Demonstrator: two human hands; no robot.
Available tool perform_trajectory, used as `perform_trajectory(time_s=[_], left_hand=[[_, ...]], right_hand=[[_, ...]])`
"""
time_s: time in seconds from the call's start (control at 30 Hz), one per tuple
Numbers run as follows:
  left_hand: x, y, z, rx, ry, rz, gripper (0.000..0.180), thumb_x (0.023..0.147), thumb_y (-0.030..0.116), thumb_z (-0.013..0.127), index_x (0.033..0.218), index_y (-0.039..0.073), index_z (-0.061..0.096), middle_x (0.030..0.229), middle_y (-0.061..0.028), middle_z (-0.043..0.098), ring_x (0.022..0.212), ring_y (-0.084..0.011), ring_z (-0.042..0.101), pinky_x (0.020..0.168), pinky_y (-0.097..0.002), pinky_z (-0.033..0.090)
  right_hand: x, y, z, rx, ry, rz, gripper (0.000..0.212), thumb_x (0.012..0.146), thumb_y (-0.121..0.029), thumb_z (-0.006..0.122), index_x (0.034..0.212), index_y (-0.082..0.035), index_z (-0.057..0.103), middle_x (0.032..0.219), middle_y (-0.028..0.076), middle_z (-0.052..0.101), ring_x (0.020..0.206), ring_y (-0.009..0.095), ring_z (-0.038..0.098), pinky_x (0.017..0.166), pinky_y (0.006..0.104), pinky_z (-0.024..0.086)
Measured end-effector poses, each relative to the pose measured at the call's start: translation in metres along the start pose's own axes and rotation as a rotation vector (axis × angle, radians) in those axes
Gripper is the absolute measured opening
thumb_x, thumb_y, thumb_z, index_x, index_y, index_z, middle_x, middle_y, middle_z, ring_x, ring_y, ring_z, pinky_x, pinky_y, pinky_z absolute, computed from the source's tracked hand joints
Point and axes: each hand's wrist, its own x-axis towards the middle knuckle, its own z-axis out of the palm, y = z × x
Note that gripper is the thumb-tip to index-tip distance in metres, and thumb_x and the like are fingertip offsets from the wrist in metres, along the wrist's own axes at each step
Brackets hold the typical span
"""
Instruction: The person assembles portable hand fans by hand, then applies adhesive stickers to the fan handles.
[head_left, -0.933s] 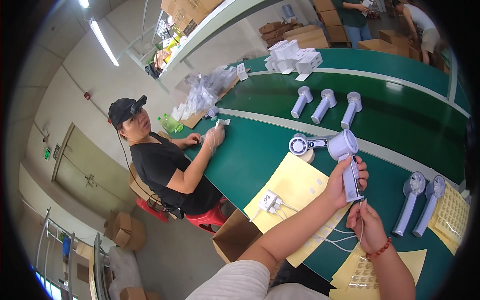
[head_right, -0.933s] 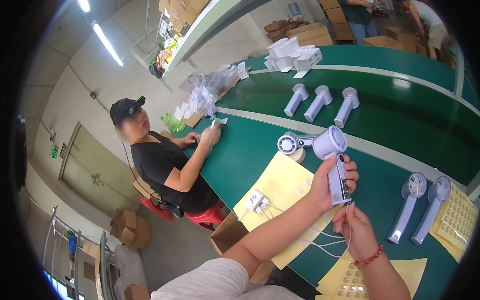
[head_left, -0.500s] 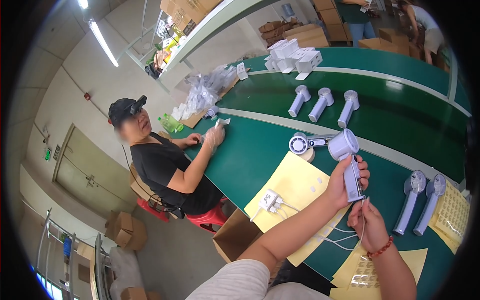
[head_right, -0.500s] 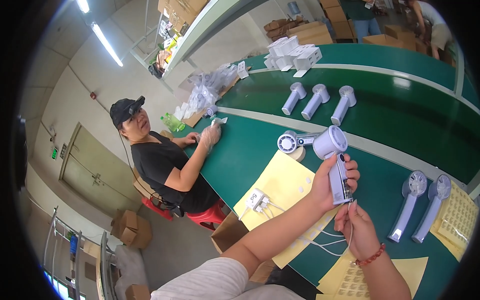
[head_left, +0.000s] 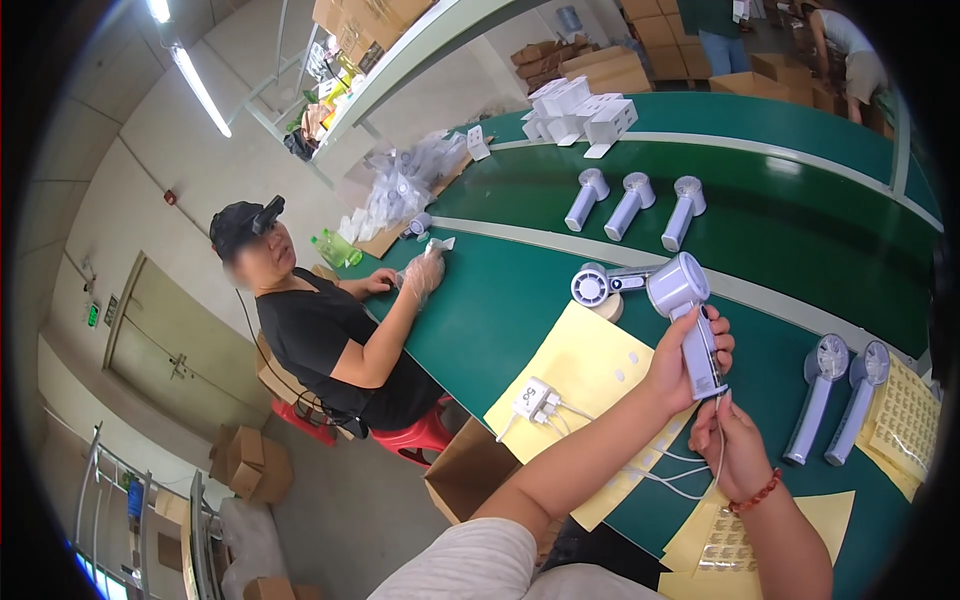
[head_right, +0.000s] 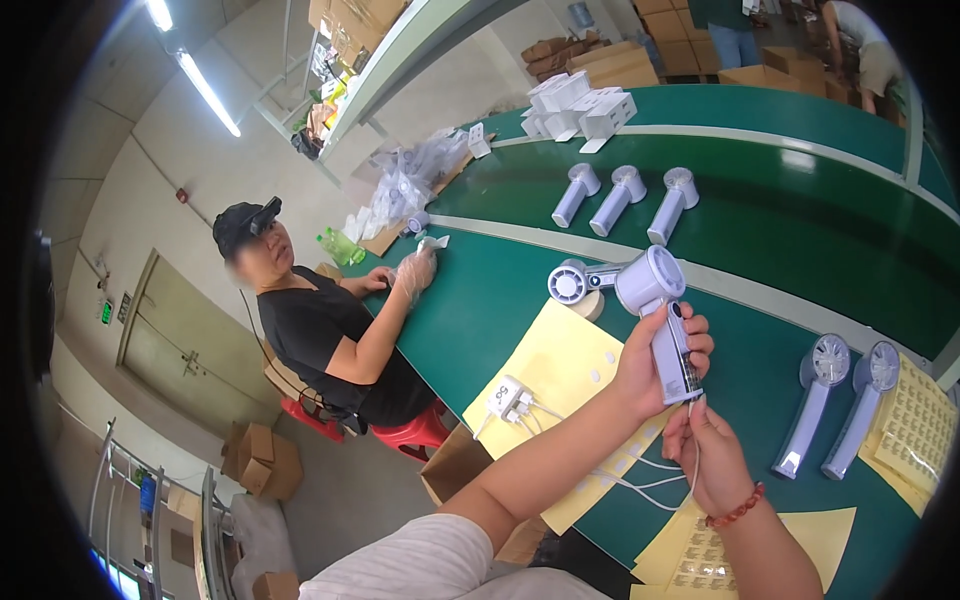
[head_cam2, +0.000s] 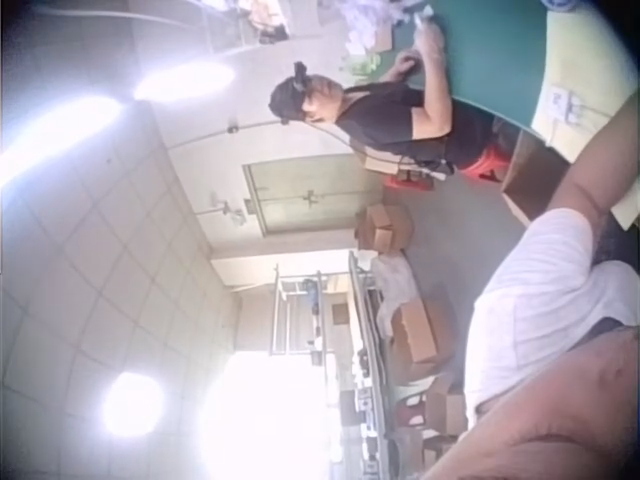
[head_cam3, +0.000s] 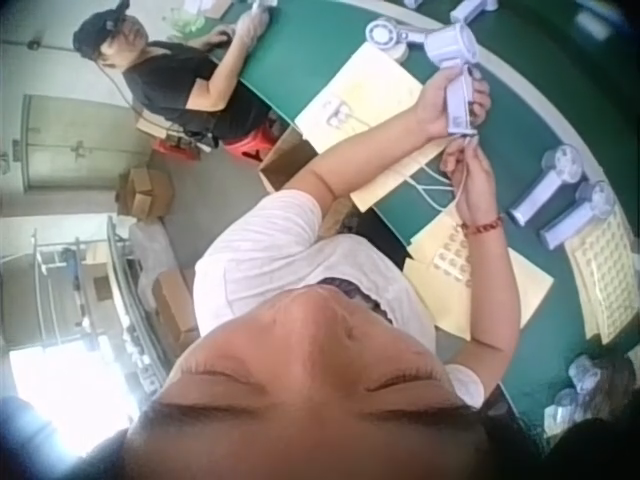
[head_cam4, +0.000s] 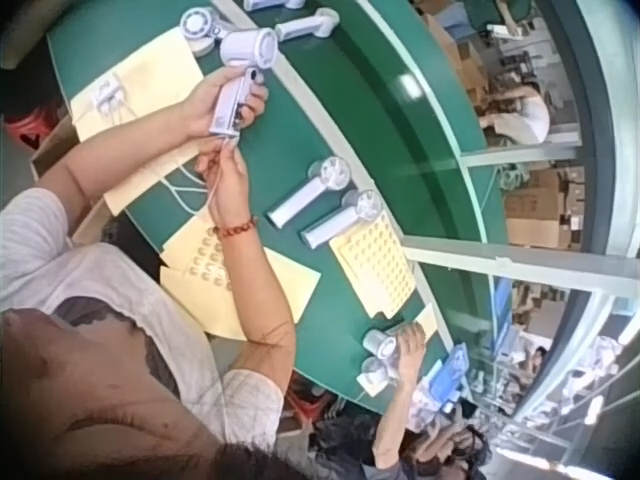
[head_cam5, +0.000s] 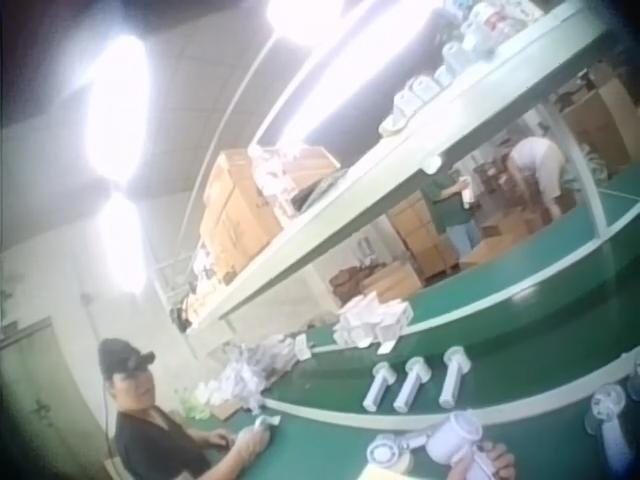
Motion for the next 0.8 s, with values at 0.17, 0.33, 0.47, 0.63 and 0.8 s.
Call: perform_trajectory(time_s=[0.17, 0.33, 0.47, 0.63, 0.8], left_hand=[[-0.004, 0.003, 0.003, 0.105, -0.050, -0.007, 0.023, 0.084, 0.028, 0.057, 0.094, 0.010, 0.047, 0.083, -0.0005, 0.042, 0.073, -0.0107, 0.043, 0.062, -0.0236, 0.042], [-0.003, 0.003, 0.007, 0.154, -0.173, -0.106, 0.027, 0.081, 0.029, 0.060, 0.093, 0.010, 0.045, 0.081, 0.0001, 0.039, 0.070, -0.0098, 0.040, 0.060, -0.0227, 0.040], [-0.008, 0.015, 0.008, 0.085, -0.326, -0.222, 0.027, 0.081, 0.026, 0.062, 0.094, 0.011, 0.043, 0.081, 0.0006, 0.037, 0.071, -0.0092, 0.038, 0.062, -0.0229, 0.041], [-0.011, 0.019, 0.018, 0.090, -0.384, -0.279, 0.031, 0.078, 0.023, 0.066, 0.093, 0.010, 0.043, 0.081, 0.0010, 0.035, 0.071, -0.0085, 0.036, 0.060, -0.0212, 0.037], [-0.004, 0.010, 0.020, 0.156, -0.340, -0.148, 0.030, 0.079, 0.022, 0.064, 0.098, 0.010, 0.044, 0.082, 0.0000, 0.036, 0.073, -0.0100, 0.037, 0.061, -0.0226, 0.037]], right_hand=[[-0.002, 0.004, 0.002, 0.028, -0.021, 0.030, 0.038, 0.097, -0.032, 0.031, 0.082, -0.003, 0.049, 0.067, 0.004, 0.048, 0.062, 0.014, 0.046, 0.065, 0.0263, 0.039], [-0.010, 0.005, 0.009, 0.130, -0.055, 0.055, 0.034, 0.096, -0.030, 0.033, 0.082, -0.004, 0.050, 0.066, 0.003, 0.048, 0.063, 0.014, 0.047, 0.066, 0.0270, 0.039], [-0.005, 0.008, 0.010, -0.010, -0.097, 0.035, 0.028, 0.095, -0.027, 0.039, 0.085, -0.003, 0.052, 0.070, 0.002, 0.049, 0.064, 0.011, 0.047, 0.065, 0.0249, 0.039], [-0.006, 0.005, 0.018, -0.112, -0.174, 0.064, 0.032, 0.096, -0.029, 0.036, 0.085, -0.003, 0.050, 0.076, 0.002, 0.047, 0.067, 0.011, 0.044, 0.068, 0.0248, 0.039], [-0.005, 0.002, 0.006, -0.089, -0.172, 0.024, 0.037, 0.096, -0.033, 0.033, 0.087, -0.002, 0.051, 0.077, 0.002, 0.047, 0.068, 0.011, 0.044, 0.067, 0.0244, 0.038]])
